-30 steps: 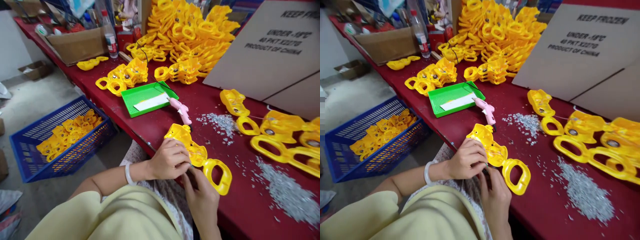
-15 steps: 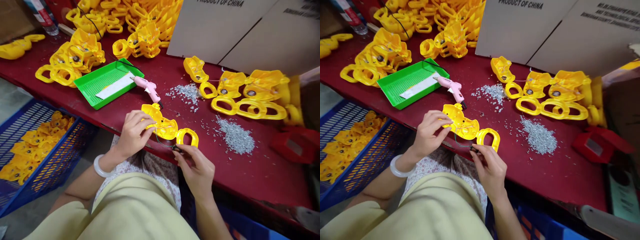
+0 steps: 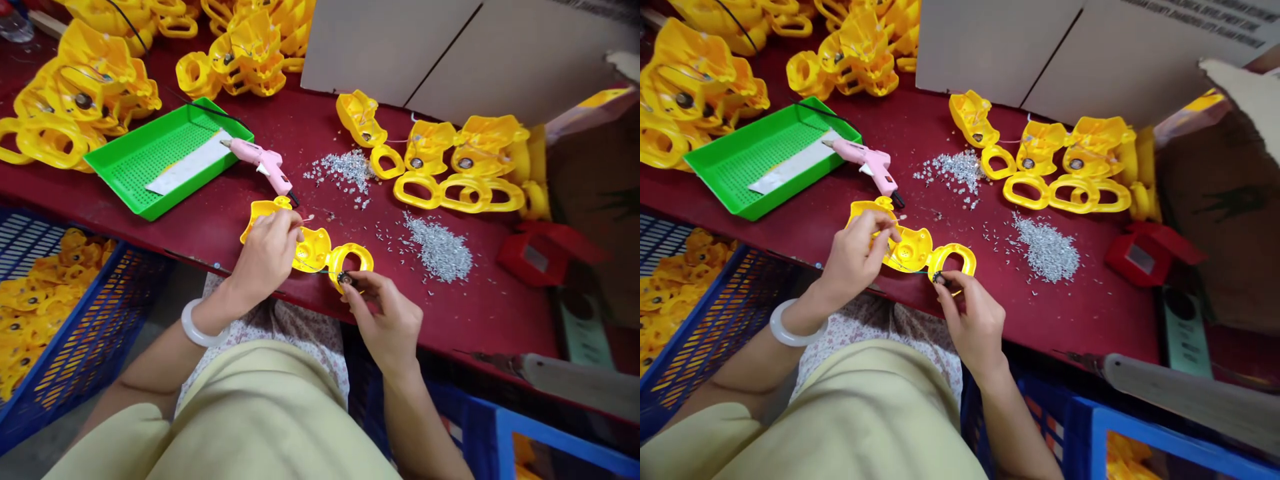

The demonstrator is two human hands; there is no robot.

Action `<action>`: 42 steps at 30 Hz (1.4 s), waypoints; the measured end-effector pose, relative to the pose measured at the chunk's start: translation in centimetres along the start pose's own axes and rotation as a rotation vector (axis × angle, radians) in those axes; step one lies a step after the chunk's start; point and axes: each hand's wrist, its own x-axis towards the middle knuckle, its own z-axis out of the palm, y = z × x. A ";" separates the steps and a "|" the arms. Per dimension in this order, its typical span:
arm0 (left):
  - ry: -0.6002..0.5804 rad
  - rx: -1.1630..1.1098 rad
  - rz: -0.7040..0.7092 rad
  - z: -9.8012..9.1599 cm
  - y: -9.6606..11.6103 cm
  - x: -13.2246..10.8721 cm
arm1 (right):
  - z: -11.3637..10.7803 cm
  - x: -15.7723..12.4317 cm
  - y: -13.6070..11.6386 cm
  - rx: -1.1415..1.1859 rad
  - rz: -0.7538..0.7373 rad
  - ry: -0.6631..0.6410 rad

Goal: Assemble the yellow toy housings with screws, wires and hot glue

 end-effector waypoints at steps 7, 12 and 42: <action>0.115 -0.323 -0.194 -0.8 0.4 -1.5 | 0.9 3.3 -0.1 -0.161 -0.120 -0.073; 0.084 -0.344 -0.177 -2.0 0.2 -1.9 | 2.1 4.9 -0.5 -0.163 -0.203 -0.150; -0.086 0.200 0.224 -2.3 -1.3 -2.5 | 4.6 5.9 -0.3 -0.320 -0.344 -0.163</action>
